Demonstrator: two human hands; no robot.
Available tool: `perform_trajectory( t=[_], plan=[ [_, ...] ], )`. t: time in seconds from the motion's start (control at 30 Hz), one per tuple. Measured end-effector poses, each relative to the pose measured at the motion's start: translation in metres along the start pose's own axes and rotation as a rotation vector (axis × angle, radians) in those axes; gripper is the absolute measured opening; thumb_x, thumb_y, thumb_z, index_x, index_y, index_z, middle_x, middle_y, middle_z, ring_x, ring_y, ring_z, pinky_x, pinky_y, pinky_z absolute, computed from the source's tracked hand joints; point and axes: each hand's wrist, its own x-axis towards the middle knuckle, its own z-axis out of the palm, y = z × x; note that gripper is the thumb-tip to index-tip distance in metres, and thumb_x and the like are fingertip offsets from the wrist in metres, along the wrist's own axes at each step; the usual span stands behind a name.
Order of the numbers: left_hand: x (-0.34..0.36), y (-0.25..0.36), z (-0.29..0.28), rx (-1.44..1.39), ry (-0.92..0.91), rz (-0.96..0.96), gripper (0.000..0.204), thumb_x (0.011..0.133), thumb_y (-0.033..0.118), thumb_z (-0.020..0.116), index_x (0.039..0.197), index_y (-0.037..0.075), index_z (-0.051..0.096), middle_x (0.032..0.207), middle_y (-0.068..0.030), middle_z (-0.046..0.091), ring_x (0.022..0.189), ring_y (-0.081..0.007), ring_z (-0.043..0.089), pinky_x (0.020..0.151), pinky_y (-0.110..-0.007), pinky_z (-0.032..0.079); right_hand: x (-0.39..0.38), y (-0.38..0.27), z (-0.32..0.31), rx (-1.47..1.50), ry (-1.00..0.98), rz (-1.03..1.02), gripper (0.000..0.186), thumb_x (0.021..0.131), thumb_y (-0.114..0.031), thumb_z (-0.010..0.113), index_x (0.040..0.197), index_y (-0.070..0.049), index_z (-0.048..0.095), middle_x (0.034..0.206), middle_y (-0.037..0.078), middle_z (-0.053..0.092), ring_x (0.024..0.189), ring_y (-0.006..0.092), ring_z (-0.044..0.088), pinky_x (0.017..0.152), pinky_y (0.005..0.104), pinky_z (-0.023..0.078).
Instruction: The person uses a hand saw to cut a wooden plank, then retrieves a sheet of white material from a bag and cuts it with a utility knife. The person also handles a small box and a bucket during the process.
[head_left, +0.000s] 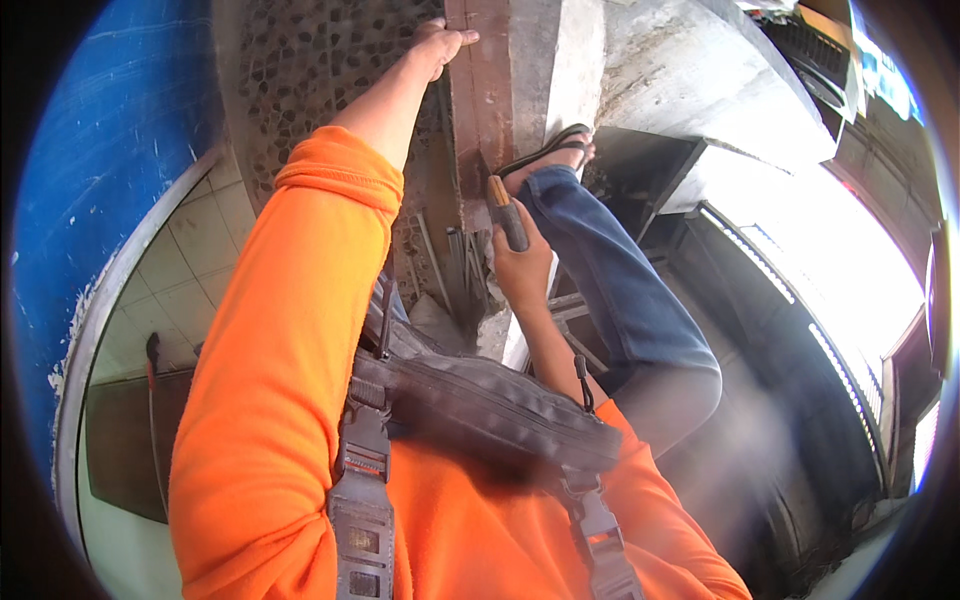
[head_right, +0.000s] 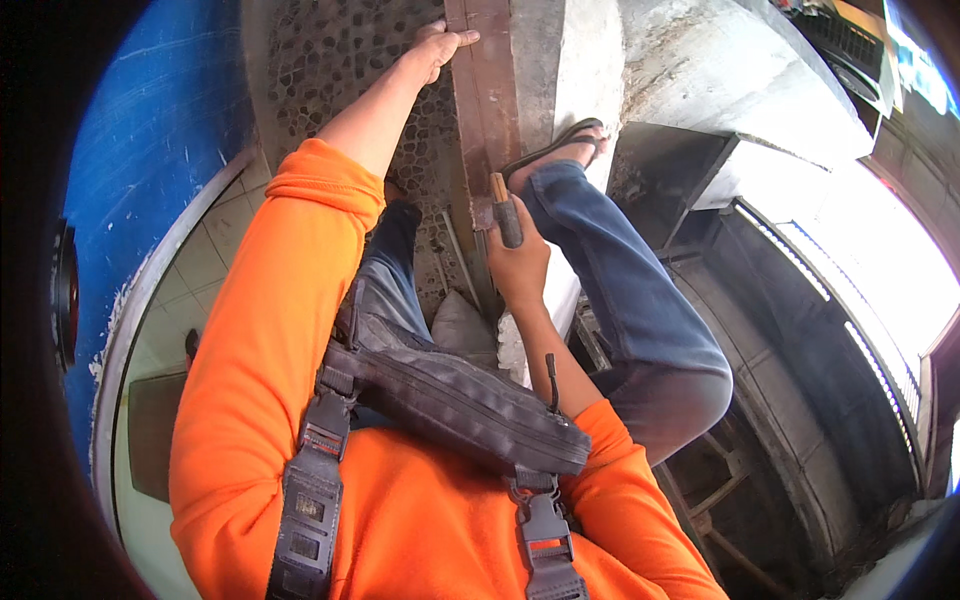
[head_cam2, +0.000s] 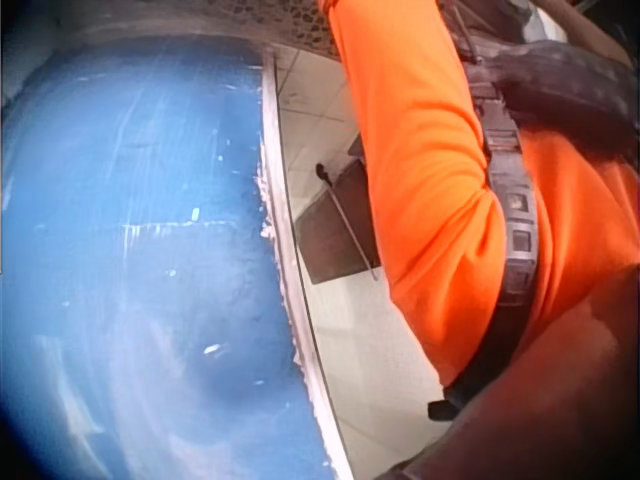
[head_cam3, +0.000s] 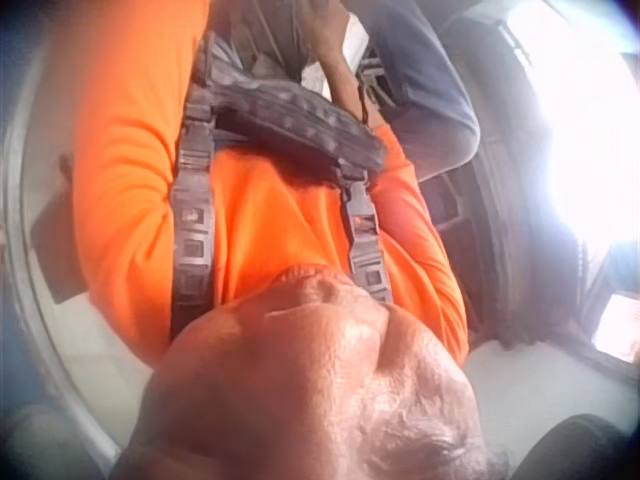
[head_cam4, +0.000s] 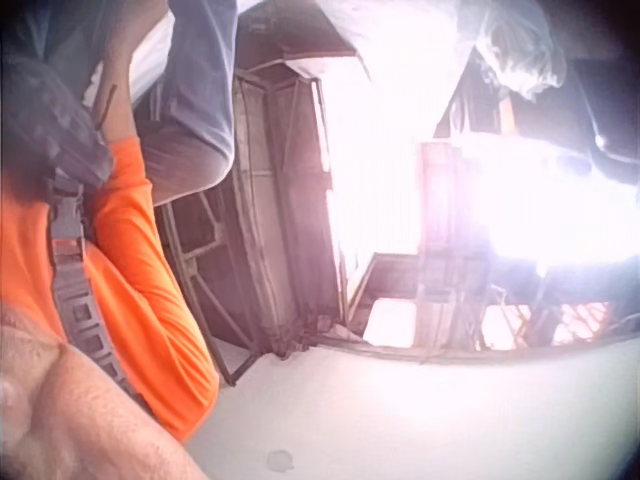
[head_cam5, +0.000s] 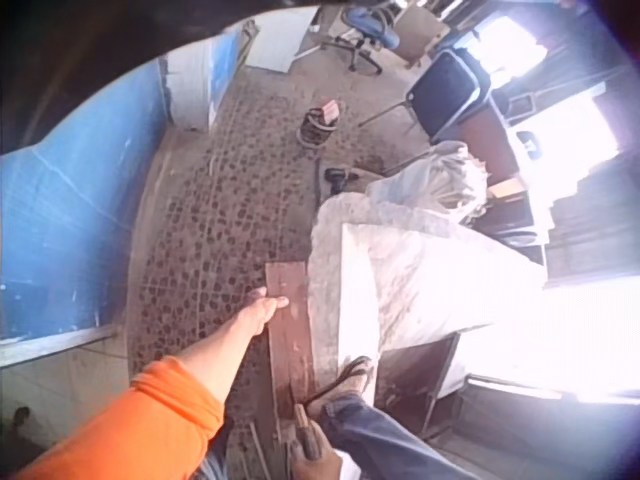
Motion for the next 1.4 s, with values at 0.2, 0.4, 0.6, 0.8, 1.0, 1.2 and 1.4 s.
perform_trajectory(
  t=[0.2,0.4,0.6,0.8,1.0,1.2,1.4],
  plan=[
    [0.024,-0.038,-0.009,0.084,0.143,-0.068,0.096,0.085,0.029,0.087,0.162,0.005,0.035,0.132,-0.0179,0.066,0.113,-0.0307,0.066,0.1,-0.049,0.049,0.03,0.01,-0.007,0.053,-0.112,0.006,0.044,0.095,-0.011,0.072,0.136,0.001,0.067,0.113,0.014,0.078,0.105,0.0145,0.071,0.094,0.0304,0.054],
    [-0.004,0.013,-0.002,0.018,-0.045,-0.202,0.099,0.085,0.025,0.088,0.163,0.001,0.031,0.141,-0.0233,0.062,0.126,-0.0331,0.061,0.103,-0.047,0.05,-0.063,0.0,-0.088,0.074,-0.167,0.116,0.051,0.095,-0.01,0.072,0.143,0.0,0.061,0.124,0.022,0.073,0.116,0.0214,0.071,0.098,0.0333,0.053],
    [-0.001,0.007,0.004,0.029,-0.015,-0.061,0.09,0.086,0.026,0.085,0.158,-0.002,0.04,0.148,-0.0253,0.058,0.134,-0.036,0.057,0.11,-0.045,0.048,-0.028,0.029,-0.063,0.09,-0.121,0.112,0.047,0.095,-0.009,0.072,0.14,0.0,0.064,0.111,0.016,0.077,0.101,0.015,0.071,0.09,0.0315,0.055],
    [-0.009,0.013,-0.012,0.043,0.056,-0.121,0.092,0.087,0.028,0.085,0.16,-0.001,0.037,0.158,-0.0236,0.05,0.147,-0.0329,0.047,0.116,-0.045,0.044,-0.025,0.002,-0.059,-0.023,-0.182,0.026,0.043,0.094,-0.011,0.07,0.135,0.002,0.067,0.101,0.022,0.077,0.096,0.0184,0.074,0.086,0.0344,0.056],
    [-0.003,0.017,0.004,0.003,-0.027,-0.062,0.086,0.086,0.026,0.085,0.156,-0.003,0.044,0.158,-0.0231,0.05,0.148,-0.035,0.046,0.12,-0.044,0.04,-0.094,0.026,-0.083,0.141,-0.084,0.169,0.047,0.097,-0.008,0.069,0.142,-0.001,0.062,0.113,0.018,0.077,0.099,0.0185,0.073,0.091,0.0334,0.055],
    [-0.003,0.017,-0.004,0.132,0.006,-0.078,0.094,0.085,0.031,0.086,0.159,-0.002,0.038,0.158,-0.0237,0.05,0.148,-0.0336,0.046,0.12,-0.045,0.04,-0.006,0.008,-0.041,0.083,-0.151,0.189,0.046,0.094,-0.013,0.072,0.137,0.001,0.065,0.103,0.021,0.077,0.095,0.0175,0.073,0.086,0.0336,0.056],
    [0.021,-0.007,-0.003,0.06,0.042,-0.061,0.096,0.085,0.026,0.087,0.161,-0.001,0.035,0.162,-0.0234,0.044,0.149,-0.0354,0.044,0.121,-0.046,0.038,-0.114,0.014,-0.115,0.002,-0.147,0.175,0.045,0.097,-0.014,0.074,0.139,0.002,0.064,0.125,0.022,0.074,0.117,0.0223,0.071,0.101,0.0342,0.053]
  ],
)
